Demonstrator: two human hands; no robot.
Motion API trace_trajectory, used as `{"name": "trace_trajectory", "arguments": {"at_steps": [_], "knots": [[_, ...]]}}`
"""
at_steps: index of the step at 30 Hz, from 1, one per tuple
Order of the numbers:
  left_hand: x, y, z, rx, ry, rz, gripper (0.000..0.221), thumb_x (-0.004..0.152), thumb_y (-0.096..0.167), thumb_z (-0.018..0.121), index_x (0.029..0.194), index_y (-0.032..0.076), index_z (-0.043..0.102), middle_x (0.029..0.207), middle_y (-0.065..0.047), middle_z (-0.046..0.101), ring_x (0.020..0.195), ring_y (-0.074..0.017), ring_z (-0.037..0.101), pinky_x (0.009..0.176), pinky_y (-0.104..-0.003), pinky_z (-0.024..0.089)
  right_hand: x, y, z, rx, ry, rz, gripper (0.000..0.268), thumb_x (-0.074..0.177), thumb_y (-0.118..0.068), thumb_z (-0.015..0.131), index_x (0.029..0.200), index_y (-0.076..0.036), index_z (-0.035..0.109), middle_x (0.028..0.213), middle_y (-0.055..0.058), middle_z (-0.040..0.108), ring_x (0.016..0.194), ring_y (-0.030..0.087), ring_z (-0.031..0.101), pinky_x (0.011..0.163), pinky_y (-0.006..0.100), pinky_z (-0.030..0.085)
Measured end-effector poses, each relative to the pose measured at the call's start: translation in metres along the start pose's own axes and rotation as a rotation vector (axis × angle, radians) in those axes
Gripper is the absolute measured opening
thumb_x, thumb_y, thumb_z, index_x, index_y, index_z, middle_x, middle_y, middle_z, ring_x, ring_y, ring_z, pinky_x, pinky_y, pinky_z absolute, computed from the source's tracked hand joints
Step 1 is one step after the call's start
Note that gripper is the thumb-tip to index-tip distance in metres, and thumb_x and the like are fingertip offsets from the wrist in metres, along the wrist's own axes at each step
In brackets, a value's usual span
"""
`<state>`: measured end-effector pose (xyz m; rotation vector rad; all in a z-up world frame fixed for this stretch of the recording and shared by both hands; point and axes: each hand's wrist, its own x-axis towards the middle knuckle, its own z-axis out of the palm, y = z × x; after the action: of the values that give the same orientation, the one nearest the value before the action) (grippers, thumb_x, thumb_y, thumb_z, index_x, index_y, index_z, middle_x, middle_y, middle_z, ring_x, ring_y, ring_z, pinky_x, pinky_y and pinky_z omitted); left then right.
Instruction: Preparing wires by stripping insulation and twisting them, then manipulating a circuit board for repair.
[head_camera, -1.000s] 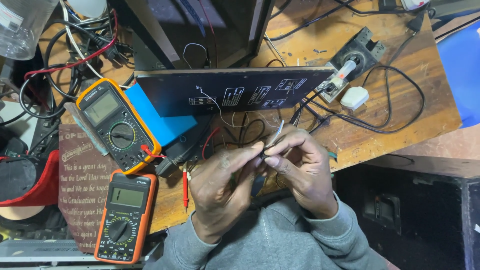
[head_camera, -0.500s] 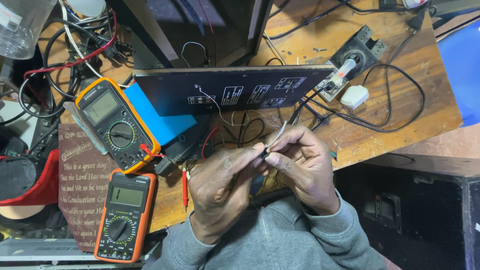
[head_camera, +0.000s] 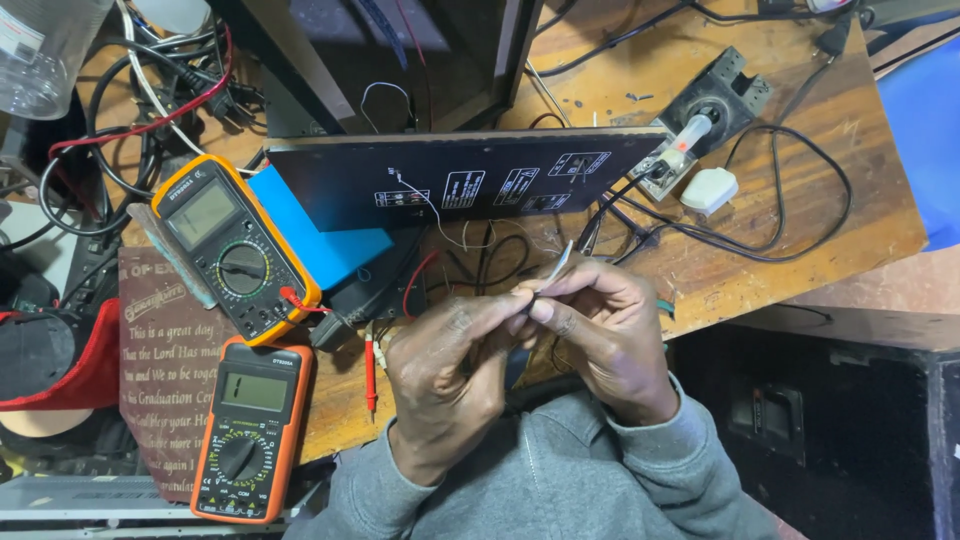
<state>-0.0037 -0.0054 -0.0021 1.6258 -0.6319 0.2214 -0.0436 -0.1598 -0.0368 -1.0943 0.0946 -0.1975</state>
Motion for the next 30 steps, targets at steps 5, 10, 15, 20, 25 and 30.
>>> {"name": "trace_trajectory", "arguments": {"at_steps": [5,10,15,20,25,30], "knots": [[-0.004,0.001,0.000,-0.100,0.004,-0.218,0.019,0.091,0.006,0.076,0.109,0.002,0.070,0.100,-0.013,0.077,0.084,-0.0189,0.077,0.075,-0.026,0.063,-0.001,-0.003,0.004,-0.179,0.097,-0.017,0.008,0.088,-0.002,0.077,0.093,-0.002,0.071,0.093,0.012,0.072,0.086,0.019,0.072,0.075,0.025,0.062],[-0.008,-0.005,0.002,-0.572,0.121,-0.591,0.015,0.089,0.005,0.076,0.103,0.003,0.071,0.089,-0.012,0.078,0.076,-0.0176,0.076,0.074,-0.027,0.067,-0.002,-0.009,0.015,-0.141,0.081,-0.012,0.011,0.091,-0.004,0.075,0.101,0.001,0.073,0.092,0.012,0.068,0.069,0.015,0.066,0.062,0.020,0.058],[-0.007,-0.007,0.000,-0.677,0.136,-0.697,0.029,0.091,0.008,0.075,0.118,0.000,0.073,0.104,-0.016,0.079,0.091,-0.0194,0.076,0.079,-0.030,0.068,-0.003,-0.013,0.027,-0.286,0.056,-0.138,0.014,0.093,-0.003,0.071,0.105,0.004,0.070,0.094,0.014,0.064,0.081,0.020,0.068,0.068,0.025,0.067],[-0.007,-0.007,0.003,-0.714,0.116,-0.628,0.018,0.095,0.009,0.071,0.112,0.002,0.070,0.106,-0.018,0.078,0.098,-0.0253,0.078,0.089,-0.033,0.066,-0.003,-0.013,0.034,-0.572,0.133,-0.304,0.020,0.090,-0.007,0.075,0.108,-0.001,0.068,0.096,0.010,0.063,0.092,0.019,0.064,0.079,0.025,0.060],[-0.010,-0.011,0.004,-0.660,0.111,-0.608,0.018,0.096,0.013,0.071,0.112,0.006,0.069,0.110,-0.011,0.075,0.101,-0.0208,0.074,0.095,-0.032,0.062,-0.007,-0.006,0.029,-0.753,0.189,-0.376,0.025,0.091,-0.018,0.076,0.112,-0.005,0.073,0.105,0.012,0.064,0.101,0.020,0.064,0.089,0.026,0.054],[-0.004,-0.008,0.002,-0.508,0.027,-0.574,0.013,0.095,0.015,0.071,0.106,0.008,0.074,0.107,-0.008,0.077,0.102,-0.0196,0.074,0.095,-0.029,0.059,-0.008,0.001,0.015,-0.398,0.088,-0.178,0.012,0.094,-0.014,0.073,0.102,-0.005,0.070,0.096,0.011,0.074,0.090,0.019,0.071,0.083,0.030,0.059]]}}
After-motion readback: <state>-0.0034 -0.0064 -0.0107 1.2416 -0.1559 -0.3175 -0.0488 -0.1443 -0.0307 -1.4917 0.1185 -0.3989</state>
